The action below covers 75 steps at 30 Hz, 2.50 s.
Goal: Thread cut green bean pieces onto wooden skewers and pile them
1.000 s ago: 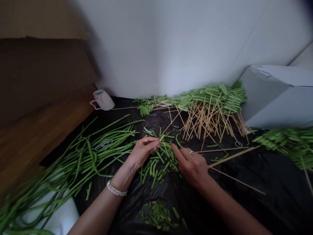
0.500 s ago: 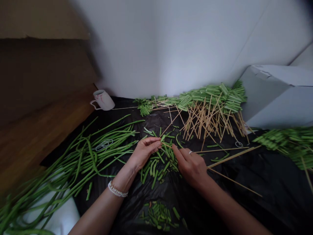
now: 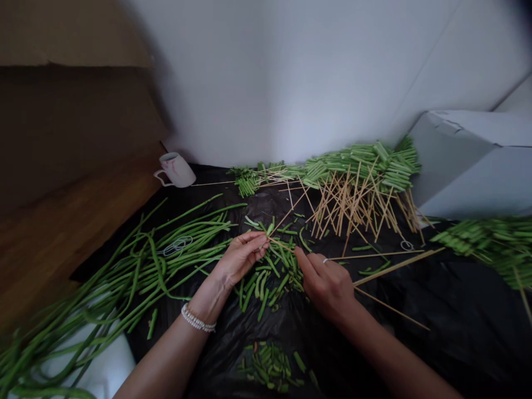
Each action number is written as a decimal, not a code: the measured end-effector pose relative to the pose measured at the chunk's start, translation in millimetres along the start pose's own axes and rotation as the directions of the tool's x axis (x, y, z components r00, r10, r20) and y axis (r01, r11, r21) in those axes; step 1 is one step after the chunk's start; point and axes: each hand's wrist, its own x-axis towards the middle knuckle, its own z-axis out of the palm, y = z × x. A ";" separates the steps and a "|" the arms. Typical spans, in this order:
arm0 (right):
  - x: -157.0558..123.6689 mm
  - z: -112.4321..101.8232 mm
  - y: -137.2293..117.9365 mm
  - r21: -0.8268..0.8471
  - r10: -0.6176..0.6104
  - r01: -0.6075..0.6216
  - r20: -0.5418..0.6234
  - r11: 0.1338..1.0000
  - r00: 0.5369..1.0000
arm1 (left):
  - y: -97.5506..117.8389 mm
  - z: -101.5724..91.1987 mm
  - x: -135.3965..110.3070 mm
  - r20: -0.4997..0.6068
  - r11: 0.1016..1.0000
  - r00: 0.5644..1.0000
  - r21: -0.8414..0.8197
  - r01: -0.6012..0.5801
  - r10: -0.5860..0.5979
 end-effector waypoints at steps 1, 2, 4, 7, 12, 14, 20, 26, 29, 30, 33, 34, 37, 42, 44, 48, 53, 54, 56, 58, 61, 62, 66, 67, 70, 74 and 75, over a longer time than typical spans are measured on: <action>0.2 -0.3 -0.3 -0.001 -0.002 0.002 0.000 1.000 1.000 | -0.8 0.0 0.2 0.004 1.000 1.000 -0.005 0.005 -0.005; 0.4 -0.5 -0.5 -0.002 -0.003 0.003 -0.004 1.000 1.000 | -1.6 0.1 0.4 0.012 1.000 1.000 -0.010 0.010 -0.010; 1.0 -0.9 -0.9 -0.002 -0.005 0.005 -0.013 1.000 1.000 | -2.9 0.4 0.3 0.036 1.000 0.999 -0.017 0.021 -0.021; 1.8 -1.7 -1.3 0.004 -0.012 0.012 -0.022 1.000 1.000 | -3.9 0.7 -0.4 0.067 1.000 0.997 -0.004 0.031 -0.030; 2.2 -2.9 -1.4 0.018 -0.015 0.015 -0.032 1.000 0.999 | -3.6 0.1 -1.9 0.073 0.999 0.997 0.019 0.037 -0.038; 2.0 -3.0 -1.9 0.029 -0.015 0.016 -0.031 0.999 0.999 | -4.6 1.4 -3.0 0.076 0.999 0.996 0.029 0.033 -0.036; 1.9 -1.7 -6.4 0.065 -0.042 0.042 -0.001 0.997 0.999 | -19.4 12.5 -9.5 0.149 0.987 0.986 0.151 0.055 -0.078; 2.9 0.2 3.5 -0.004 0.004 -0.004 -0.040 1.000 0.999 | -20.7 9.0 -8.2 0.244 0.817 0.955 0.507 -0.274 0.169; 3.0 0.8 10.0 -0.048 0.049 -0.053 -0.071 0.997 0.996 | -19.4 3.2 -5.5 0.444 0.396 0.824 0.727 -0.561 0.352; 3.1 0.8 10.9 -0.052 0.050 -0.054 -0.070 0.997 0.996 | -19.9 1.4 -4.9 0.530 0.230 0.768 0.747 -0.624 0.361; 3.4 0.5 10.3 -0.036 0.029 -0.030 -0.052 0.999 0.998 | -22.6 -2.8 -3.9 0.670 -0.125 0.668 0.730 -0.672 0.325; 3.6 0.4 9.6 -0.030 0.024 -0.026 -0.049 0.999 0.999 | -23.2 -3.8 -3.9 0.680 -0.185 0.656 0.727 -0.661 0.328; 3.8 0.3 8.3 -0.027 0.031 -0.033 -0.049 0.999 0.998 | -22.4 -4.4 -4.3 0.670 -0.263 0.650 0.740 -0.619 0.358; 4.6 0.3 8.4 -0.021 0.047 -0.048 -0.043 0.999 0.998 | -17.2 -0.4 -5.9 0.675 -0.332 0.656 0.738 -0.588 0.338; 4.9 0.2 8.4 -0.013 0.050 -0.051 -0.040 0.999 0.998 | -16.7 0.4 -5.9 0.696 -0.379 0.642 0.716 -0.586 0.322; 4.8 0.3 8.2 -0.005 0.053 -0.053 -0.045 0.999 0.998 | -18.1 0.1 -5.1 0.709 -0.415 0.644 0.698 -0.584 0.287; 4.5 0.8 8.3 -0.005 0.054 -0.054 -0.050 0.999 0.997 | -18.6 0.7 -6.5 0.695 -0.390 0.653 0.714 -0.581 0.300; 4.6 0.6 8.4 -0.003 0.056 -0.056 -0.055 0.998 0.997 | -18.0 0.9 -6.9 0.690 -0.375 0.657 0.721 -0.583 0.304; 5.1 -0.2 8.6 0.006 0.059 -0.059 -0.066 0.998 0.996 | -16.3 1.1 -6.8 0.670 -0.321 0.665 0.742 -0.589 0.330; 5.7 -1.2 8.8 0.021 0.059 -0.057 -0.089 0.998 0.994 | -14.1 0.5 -5.5 0.631 -0.216 0.673 0.771 -0.599 0.385; 6.5 -2.2 8.7 0.041 0.056 -0.052 -0.119 0.998 0.991 | -11.6 -1.0 -1.9 0.469 0.088 0.730 0.810 -0.580 0.497; 6.5 -2.1 8.4 0.043 0.055 -0.050 -0.124 0.998 0.991 | -11.2 -1.4 -0.8 0.379 0.240 0.772 0.799 -0.551 0.510; 5.3 -0.3 7.2 0.039 0.046 -0.042 -0.107 0.998 0.993 | -11.0 -0.8 1.4 0.084 0.829 0.943 0.456 -0.324 0.322; 4.6 0.4 6.9 0.034 0.045 -0.042 -0.098 0.999 0.994 | -10.8 -0.4 1.2 0.062 0.905 0.964 0.335 -0.263 0.258; 3.2 1.6 6.8 0.021 0.044 -0.043 -0.085 0.999 0.995 | -8.4 0.4 0.1 0.053 0.987 0.990 0.085 -0.134 0.130; 3.7 0.7 7.0 0.018 0.039 -0.038 -0.076 0.999 0.996 | -4.3 -0.2 -0.7 0.046 0.996 0.996 -0.021 -0.082 0.083; 4.0 0.3 6.9 0.015 0.040 -0.039 -0.073 0.999 0.997 | -3.6 -0.3 -0.7 0.039 0.996 0.996 -0.028 -0.085 0.086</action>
